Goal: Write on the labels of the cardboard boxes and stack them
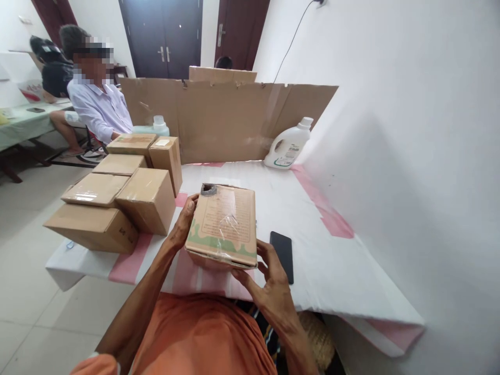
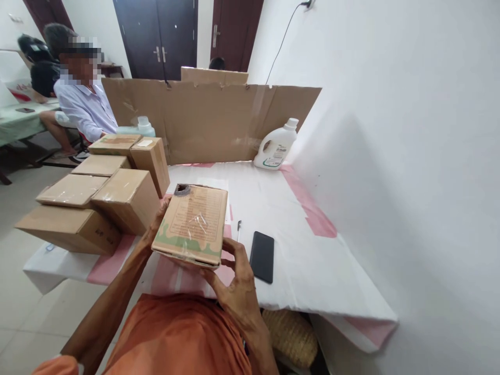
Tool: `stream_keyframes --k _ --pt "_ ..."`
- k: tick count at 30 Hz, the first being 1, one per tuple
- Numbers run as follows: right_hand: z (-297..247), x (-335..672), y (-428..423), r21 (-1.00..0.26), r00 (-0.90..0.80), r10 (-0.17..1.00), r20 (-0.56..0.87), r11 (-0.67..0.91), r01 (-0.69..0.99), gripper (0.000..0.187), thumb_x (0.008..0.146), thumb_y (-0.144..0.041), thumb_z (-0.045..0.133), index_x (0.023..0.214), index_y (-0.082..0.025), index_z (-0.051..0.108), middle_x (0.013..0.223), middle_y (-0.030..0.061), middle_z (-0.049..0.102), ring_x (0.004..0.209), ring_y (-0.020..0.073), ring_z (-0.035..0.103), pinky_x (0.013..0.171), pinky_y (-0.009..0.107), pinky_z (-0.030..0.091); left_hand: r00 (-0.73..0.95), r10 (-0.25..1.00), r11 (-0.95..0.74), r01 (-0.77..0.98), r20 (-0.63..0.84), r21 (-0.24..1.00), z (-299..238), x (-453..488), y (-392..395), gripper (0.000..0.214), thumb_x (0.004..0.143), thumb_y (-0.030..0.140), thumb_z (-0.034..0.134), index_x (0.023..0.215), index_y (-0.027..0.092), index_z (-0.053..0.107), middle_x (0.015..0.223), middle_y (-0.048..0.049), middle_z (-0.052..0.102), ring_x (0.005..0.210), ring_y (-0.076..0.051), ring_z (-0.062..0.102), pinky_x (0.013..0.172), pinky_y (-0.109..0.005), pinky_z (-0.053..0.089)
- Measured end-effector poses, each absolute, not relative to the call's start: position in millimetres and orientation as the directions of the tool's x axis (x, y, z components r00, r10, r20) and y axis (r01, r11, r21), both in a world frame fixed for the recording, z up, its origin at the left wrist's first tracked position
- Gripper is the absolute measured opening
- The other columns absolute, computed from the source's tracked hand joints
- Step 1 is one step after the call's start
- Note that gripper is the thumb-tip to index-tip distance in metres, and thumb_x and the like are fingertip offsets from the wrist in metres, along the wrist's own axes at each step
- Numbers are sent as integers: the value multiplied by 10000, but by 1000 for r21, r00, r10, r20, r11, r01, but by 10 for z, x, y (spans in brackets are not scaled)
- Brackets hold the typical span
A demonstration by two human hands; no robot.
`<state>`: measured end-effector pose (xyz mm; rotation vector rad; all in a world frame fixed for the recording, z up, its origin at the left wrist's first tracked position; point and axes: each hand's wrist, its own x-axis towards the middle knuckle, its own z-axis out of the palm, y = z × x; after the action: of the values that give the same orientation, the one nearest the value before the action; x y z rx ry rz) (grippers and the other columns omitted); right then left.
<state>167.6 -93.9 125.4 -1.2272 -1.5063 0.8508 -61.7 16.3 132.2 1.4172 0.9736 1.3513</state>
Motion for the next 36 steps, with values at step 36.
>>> stream_keyframes --k 36 --pt "2324 1197 -877 -528 130 845 519 197 826 220 843 -412 666 859 -258 510 934 54 683 896 280 594 793 420 409 40 964 -265 232 263 936 2118 -231 -789 275 958 415 552 1110 229 686 1073 -41 747 1006 -245 697 945 -380 545"
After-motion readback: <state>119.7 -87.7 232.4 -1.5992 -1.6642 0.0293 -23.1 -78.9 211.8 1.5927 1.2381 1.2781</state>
